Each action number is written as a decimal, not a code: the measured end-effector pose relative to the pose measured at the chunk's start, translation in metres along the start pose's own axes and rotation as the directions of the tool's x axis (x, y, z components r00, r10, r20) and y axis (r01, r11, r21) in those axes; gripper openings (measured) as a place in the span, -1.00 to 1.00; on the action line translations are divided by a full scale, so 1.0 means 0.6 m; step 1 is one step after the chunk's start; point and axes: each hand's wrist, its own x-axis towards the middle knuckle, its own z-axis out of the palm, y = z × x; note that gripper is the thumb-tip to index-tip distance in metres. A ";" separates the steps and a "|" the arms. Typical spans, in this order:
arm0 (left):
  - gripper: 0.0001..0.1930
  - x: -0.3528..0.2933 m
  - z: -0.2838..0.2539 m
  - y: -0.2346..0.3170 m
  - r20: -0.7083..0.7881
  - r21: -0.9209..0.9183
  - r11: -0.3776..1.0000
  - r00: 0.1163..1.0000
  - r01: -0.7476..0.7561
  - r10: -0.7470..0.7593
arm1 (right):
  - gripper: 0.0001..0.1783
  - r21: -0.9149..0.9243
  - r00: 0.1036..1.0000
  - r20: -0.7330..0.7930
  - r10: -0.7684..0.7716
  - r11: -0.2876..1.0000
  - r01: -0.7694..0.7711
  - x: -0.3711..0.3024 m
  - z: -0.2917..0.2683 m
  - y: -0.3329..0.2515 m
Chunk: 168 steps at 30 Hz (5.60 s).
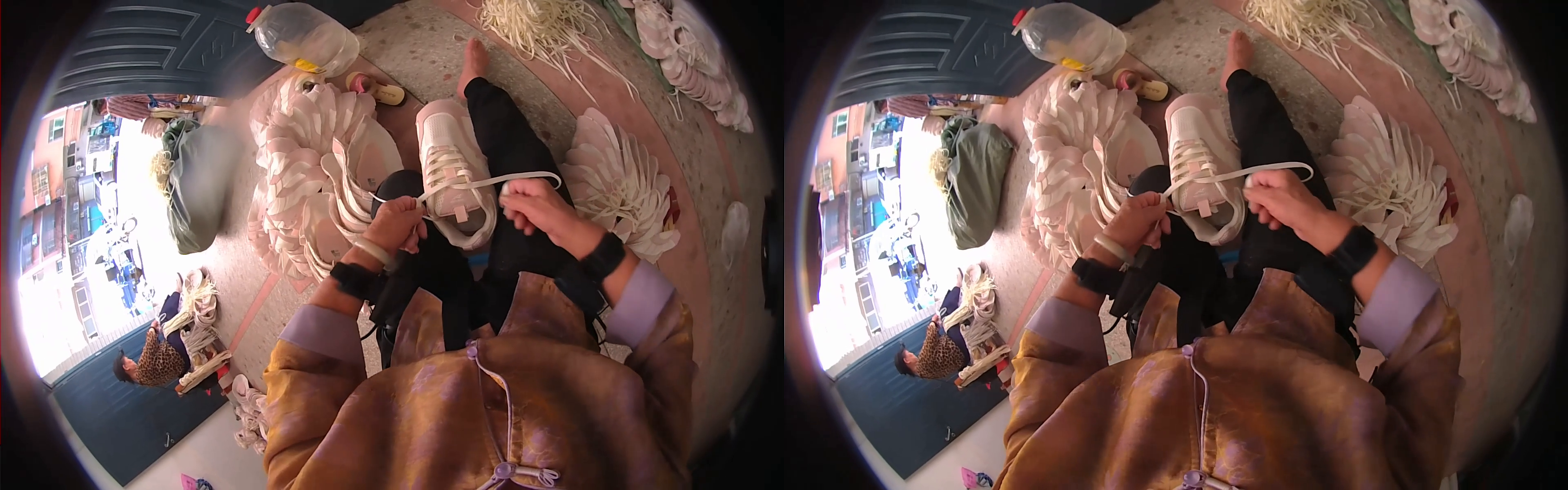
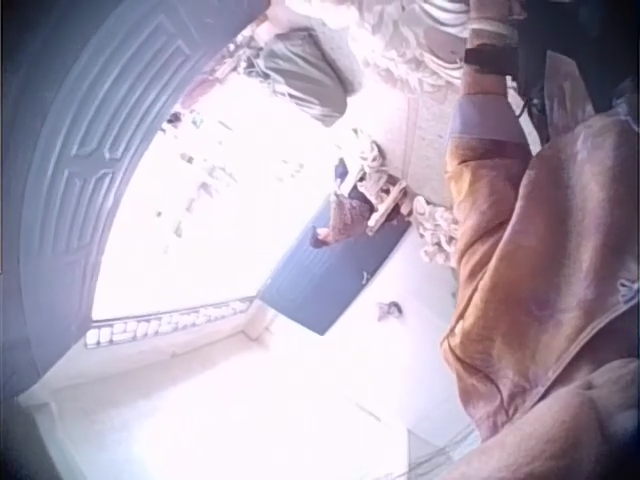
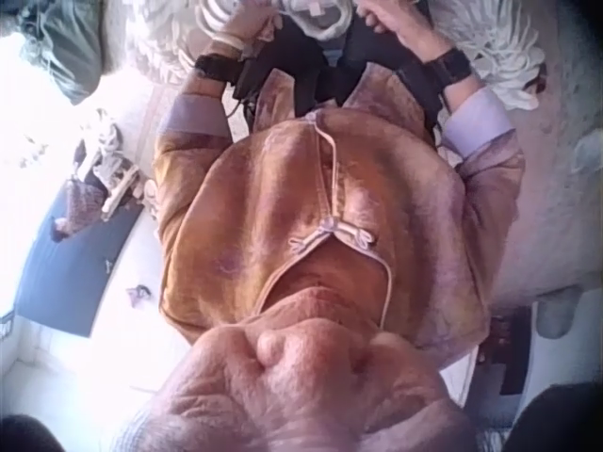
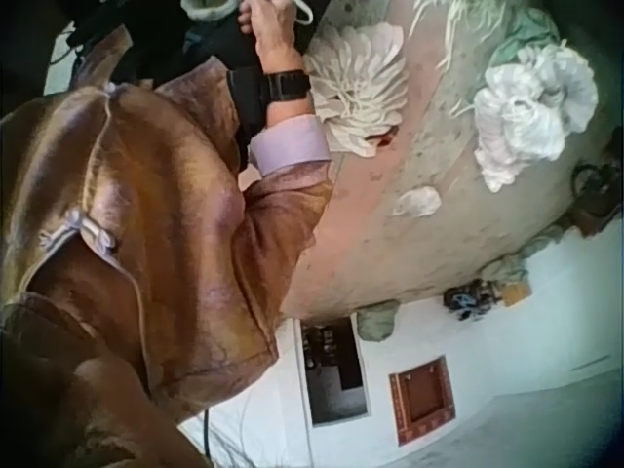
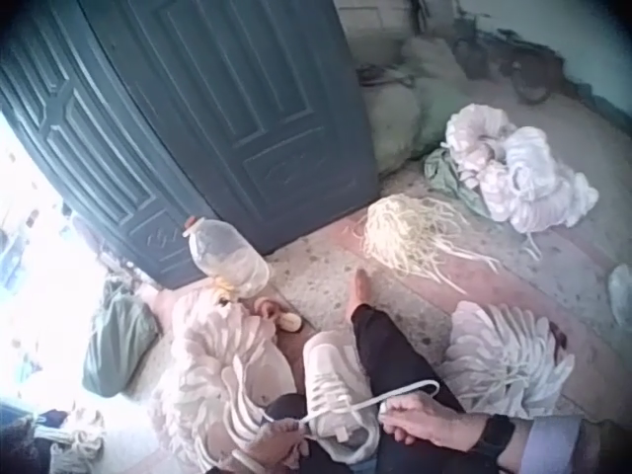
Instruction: The recorder is lacing and tying the laces of sneakers.
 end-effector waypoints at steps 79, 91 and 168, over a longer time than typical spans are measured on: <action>-0.95 0.061 0.024 -0.032 -0.368 -0.207 0.896 0.880 -0.392 0.300 | -0.82 -0.360 0.900 -0.209 -0.383 0.886 0.293 0.080 0.046 0.015; -0.81 0.023 0.020 -0.017 -0.408 0.497 0.799 0.720 -0.340 0.561 | -0.89 -0.600 0.732 -0.117 -0.671 0.636 0.486 0.053 0.083 -0.034; -0.66 0.053 -0.058 0.024 -0.061 -0.036 0.966 0.965 -0.257 0.255 | -0.71 -0.796 0.765 0.072 -0.640 0.425 0.430 0.026 0.030 -0.008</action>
